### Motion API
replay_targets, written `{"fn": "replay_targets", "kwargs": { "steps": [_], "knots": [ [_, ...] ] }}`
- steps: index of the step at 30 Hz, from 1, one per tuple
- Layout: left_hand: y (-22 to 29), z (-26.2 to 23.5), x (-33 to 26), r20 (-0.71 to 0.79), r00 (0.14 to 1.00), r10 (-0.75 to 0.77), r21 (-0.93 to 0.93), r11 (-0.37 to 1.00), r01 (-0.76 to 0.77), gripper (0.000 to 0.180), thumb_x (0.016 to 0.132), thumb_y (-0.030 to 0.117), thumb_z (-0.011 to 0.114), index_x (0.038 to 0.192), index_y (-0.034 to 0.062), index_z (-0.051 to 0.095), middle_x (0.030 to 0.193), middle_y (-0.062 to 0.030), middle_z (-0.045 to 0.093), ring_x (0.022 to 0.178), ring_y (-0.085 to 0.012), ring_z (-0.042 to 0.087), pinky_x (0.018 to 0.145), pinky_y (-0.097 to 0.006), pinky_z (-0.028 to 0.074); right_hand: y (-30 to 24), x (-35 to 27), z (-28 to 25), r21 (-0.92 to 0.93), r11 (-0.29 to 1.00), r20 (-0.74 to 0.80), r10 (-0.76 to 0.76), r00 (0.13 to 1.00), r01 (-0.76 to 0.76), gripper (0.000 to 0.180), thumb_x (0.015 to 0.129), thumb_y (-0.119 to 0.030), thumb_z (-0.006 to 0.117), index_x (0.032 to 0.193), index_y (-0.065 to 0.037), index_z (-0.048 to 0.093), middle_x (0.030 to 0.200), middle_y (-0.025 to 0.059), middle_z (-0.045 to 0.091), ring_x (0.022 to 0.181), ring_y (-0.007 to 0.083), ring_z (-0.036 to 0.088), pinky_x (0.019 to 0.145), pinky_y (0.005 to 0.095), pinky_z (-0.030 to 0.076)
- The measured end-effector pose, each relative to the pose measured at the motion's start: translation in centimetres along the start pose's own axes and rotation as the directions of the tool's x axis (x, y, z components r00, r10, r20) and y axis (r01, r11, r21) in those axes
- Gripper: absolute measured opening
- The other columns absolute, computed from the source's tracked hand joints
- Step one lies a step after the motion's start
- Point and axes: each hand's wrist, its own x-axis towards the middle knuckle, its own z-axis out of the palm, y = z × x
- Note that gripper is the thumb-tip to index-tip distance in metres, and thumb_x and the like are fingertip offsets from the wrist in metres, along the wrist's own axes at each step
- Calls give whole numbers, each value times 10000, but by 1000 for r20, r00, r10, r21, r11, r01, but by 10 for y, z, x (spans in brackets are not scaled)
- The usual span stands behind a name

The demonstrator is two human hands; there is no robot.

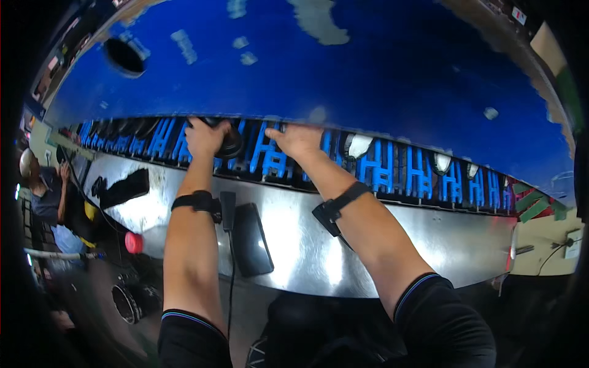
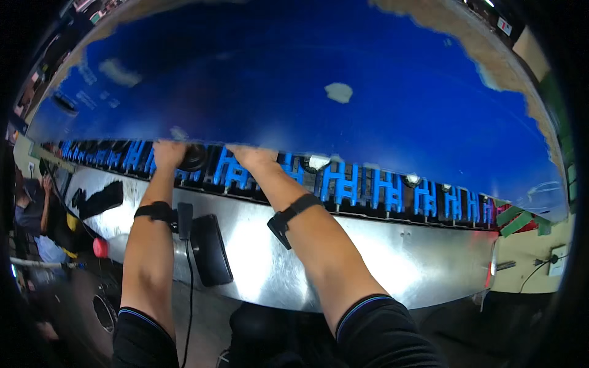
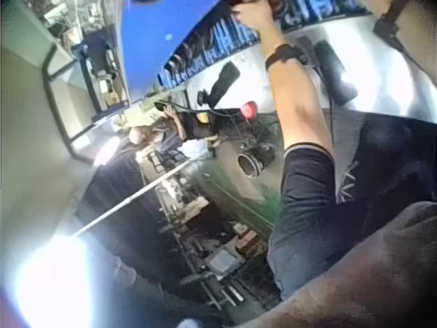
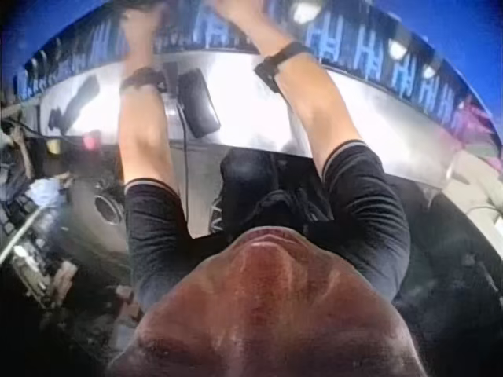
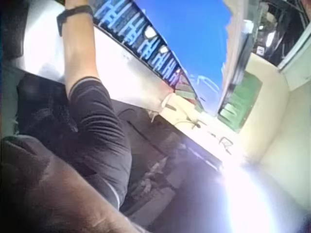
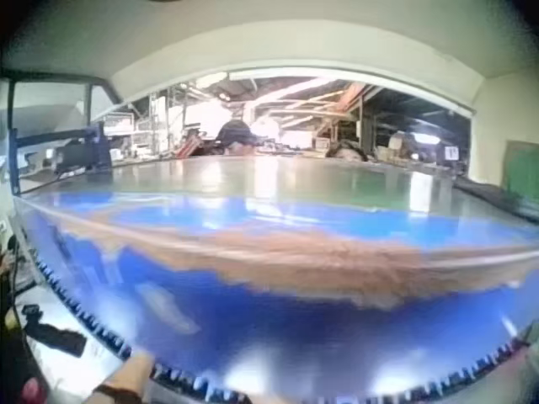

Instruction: Checking and assembling leather shoe components at a factory workstation.

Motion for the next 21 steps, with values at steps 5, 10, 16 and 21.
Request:
{"fn": "replay_targets", "kwargs": {
  "steps": [5, 10, 16, 21],
  "knots": [
    [75, 49, -46, -66, 985, 159, -146, 975, -167, 1019, 796, 495, 728, 1503, -13, 199, 1412, -375, 344, 1254, -507, 467, 1043, -493, 422, 58, 16, -32, -84, 996, 106, 32, 994, -23, 641, 802, -453, 694, 1290, -55, 582, 1306, 222, 572, 1225, 368, 541, 1065, 491, 382],
    [74, 27, -190, -147, 903, 404, -443, 789, -425, 716, 837, 202, 748, 1388, -72, 381, 1371, -306, 394, 1292, -448, 401, 1094, -463, 342, 82, -90, -82, 641, 757, -99, -79, 992, 124, 687, 754, -270, 715, 1368, -40, 509, 1347, 183, 538, 1232, 324, 525, 1052, 403, 407],
    [143, -73, -399, -278, 389, 878, -503, 212, -838, 582, 813, 147, 717, 1336, 11, 500, 1416, -217, 396, 1303, -361, 439, 1025, -440, 430, 183, -325, -133, 955, -275, 86, -86, 993, -107, 809, 766, -293, 670, 1447, 40, 386, 1404, 191, 508, 1262, 266, 534, 1094, 384, 399],
    [257, -148, -491, -469, -160, 869, -287, -322, -902, 491, 824, 67, 675, 1284, -36, 540, 1343, -258, 499, 1251, -417, 500, 1064, -447, 400, 265, -460, -131, 993, 118, 24, -26, 999, -21, 760, 773, -128, 666, 1456, 51, 386, 1457, 167, 464, 1338, 263, 457, 1134, 366, 325]
  ]
}}
